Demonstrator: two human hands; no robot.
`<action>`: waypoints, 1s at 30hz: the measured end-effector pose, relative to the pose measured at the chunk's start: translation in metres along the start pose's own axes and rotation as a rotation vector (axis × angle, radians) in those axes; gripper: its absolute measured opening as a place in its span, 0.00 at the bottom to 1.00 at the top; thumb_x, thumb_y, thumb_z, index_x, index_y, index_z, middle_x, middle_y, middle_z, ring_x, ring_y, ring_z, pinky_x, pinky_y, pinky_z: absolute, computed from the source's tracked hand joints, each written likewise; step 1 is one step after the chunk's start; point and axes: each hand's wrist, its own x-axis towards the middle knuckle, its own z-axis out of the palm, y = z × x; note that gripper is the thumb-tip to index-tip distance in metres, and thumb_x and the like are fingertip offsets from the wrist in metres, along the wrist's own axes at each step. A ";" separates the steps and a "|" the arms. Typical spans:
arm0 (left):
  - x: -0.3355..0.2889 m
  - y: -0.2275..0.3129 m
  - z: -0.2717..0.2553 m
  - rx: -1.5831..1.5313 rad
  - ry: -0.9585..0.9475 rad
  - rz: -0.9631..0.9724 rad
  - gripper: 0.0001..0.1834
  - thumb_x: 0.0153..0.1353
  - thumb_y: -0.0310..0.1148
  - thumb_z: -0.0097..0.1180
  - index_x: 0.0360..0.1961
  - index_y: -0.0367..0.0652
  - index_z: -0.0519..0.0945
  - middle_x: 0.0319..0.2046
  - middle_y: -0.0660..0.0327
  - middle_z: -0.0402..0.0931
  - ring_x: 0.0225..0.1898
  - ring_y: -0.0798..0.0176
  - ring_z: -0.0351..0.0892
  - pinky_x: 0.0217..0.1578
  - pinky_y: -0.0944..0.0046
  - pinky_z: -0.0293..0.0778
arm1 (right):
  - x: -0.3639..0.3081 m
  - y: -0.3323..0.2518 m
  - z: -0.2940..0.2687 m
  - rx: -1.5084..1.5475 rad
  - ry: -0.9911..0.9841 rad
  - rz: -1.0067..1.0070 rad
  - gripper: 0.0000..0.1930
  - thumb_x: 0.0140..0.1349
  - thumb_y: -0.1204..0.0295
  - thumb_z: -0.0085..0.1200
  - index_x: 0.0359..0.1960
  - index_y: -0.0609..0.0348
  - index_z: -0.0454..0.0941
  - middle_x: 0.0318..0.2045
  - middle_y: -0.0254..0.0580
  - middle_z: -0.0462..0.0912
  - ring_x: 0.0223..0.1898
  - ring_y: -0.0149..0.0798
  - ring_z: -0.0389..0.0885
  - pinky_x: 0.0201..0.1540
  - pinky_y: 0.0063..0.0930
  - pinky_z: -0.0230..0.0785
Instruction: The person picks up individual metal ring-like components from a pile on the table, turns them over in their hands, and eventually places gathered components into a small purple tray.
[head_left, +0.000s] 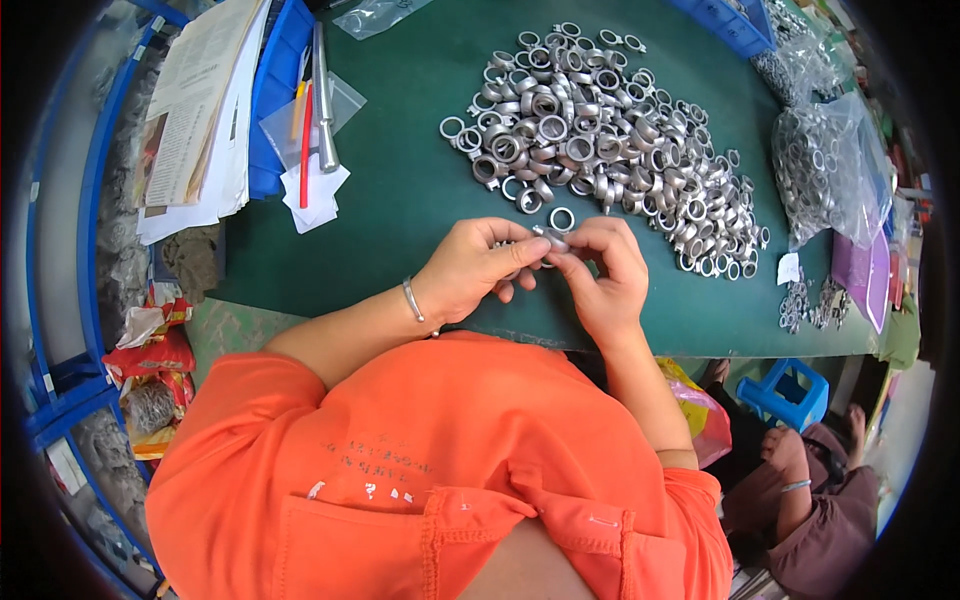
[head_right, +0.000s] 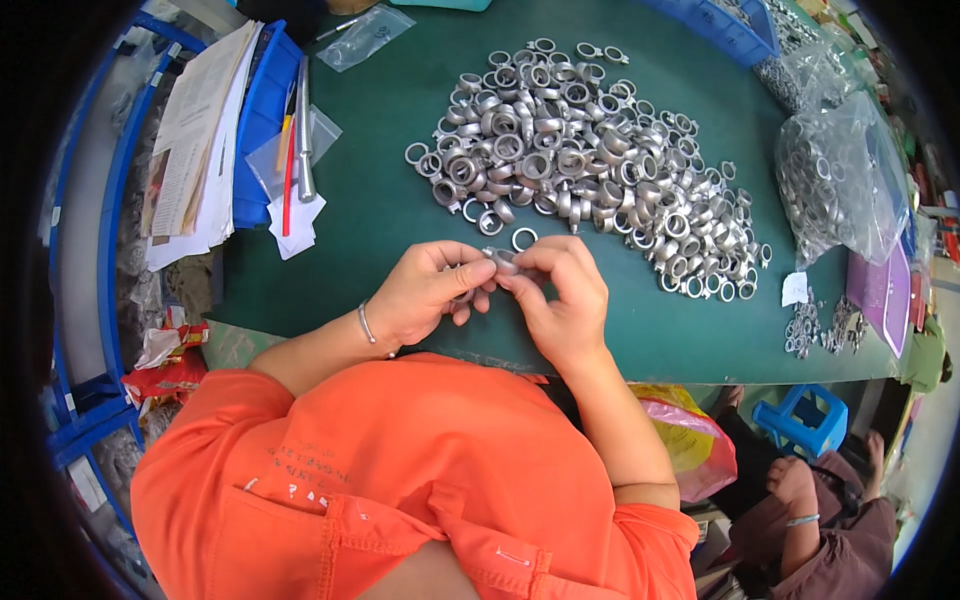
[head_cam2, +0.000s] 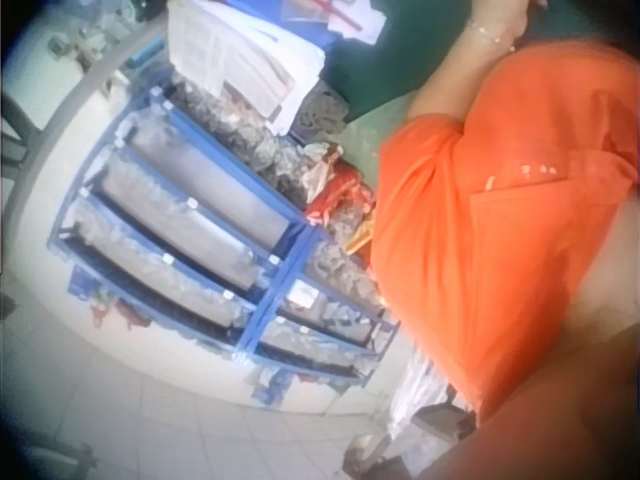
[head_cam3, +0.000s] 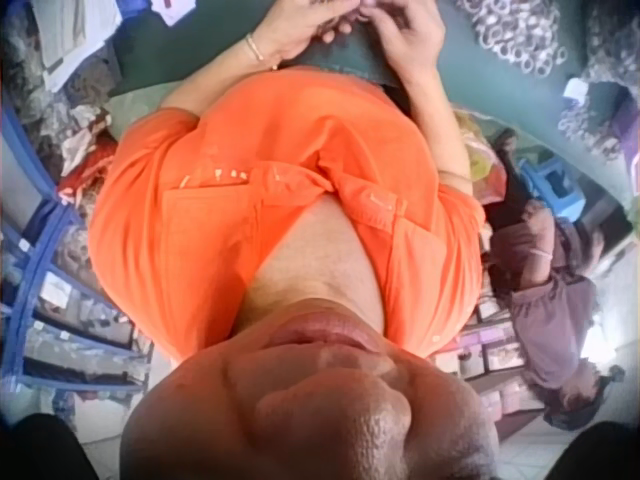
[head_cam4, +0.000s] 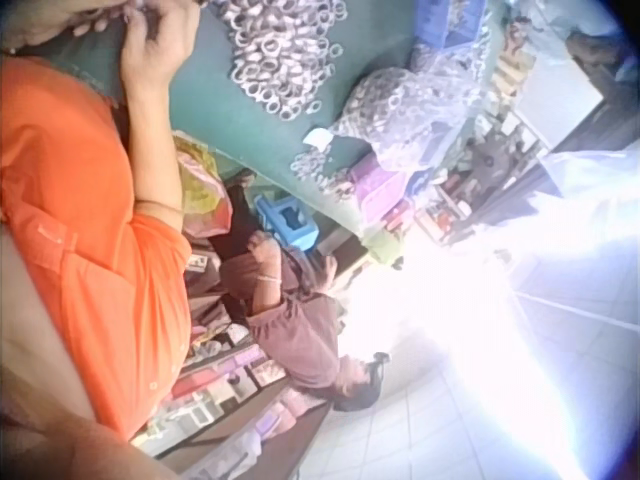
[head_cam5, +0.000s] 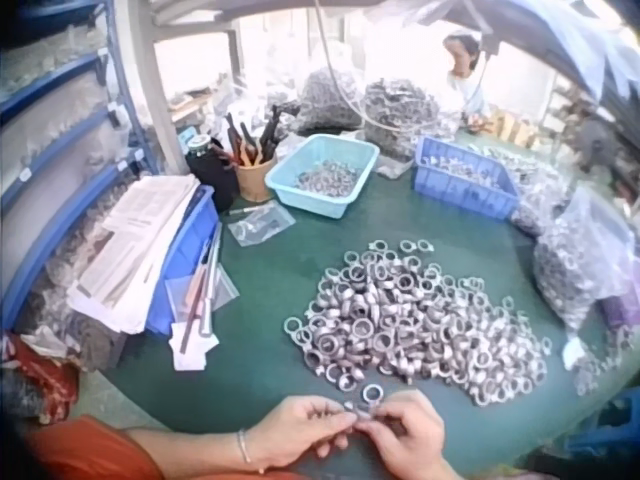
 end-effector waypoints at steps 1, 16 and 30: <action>0.000 0.001 0.001 -0.012 -0.009 0.014 0.08 0.58 0.28 0.54 0.34 0.33 0.75 0.26 0.60 0.75 0.23 0.71 0.73 0.18 0.76 0.67 | 0.000 -0.008 -0.004 -0.095 -0.050 -0.080 0.11 0.42 0.84 0.62 0.27 0.61 0.74 0.31 0.42 0.74 0.28 0.34 0.76 0.30 0.22 0.70; 0.001 -0.005 0.004 0.542 -0.083 0.588 0.03 0.51 0.21 0.58 0.29 0.36 0.78 0.29 0.64 0.72 0.22 0.74 0.70 0.20 0.77 0.64 | -0.013 -0.011 -0.009 0.681 -0.130 0.537 0.12 0.66 0.71 0.42 0.44 0.69 0.71 0.28 0.39 0.76 0.28 0.27 0.73 0.30 0.18 0.67; -0.003 -0.004 -0.003 -0.270 -0.136 -0.105 0.17 0.64 0.35 0.45 0.48 0.34 0.71 0.31 0.59 0.75 0.31 0.67 0.78 0.21 0.73 0.75 | -0.006 -0.021 -0.012 0.090 -0.255 -0.256 0.10 0.44 0.89 0.52 0.30 0.67 0.76 0.34 0.50 0.79 0.36 0.44 0.78 0.41 0.29 0.70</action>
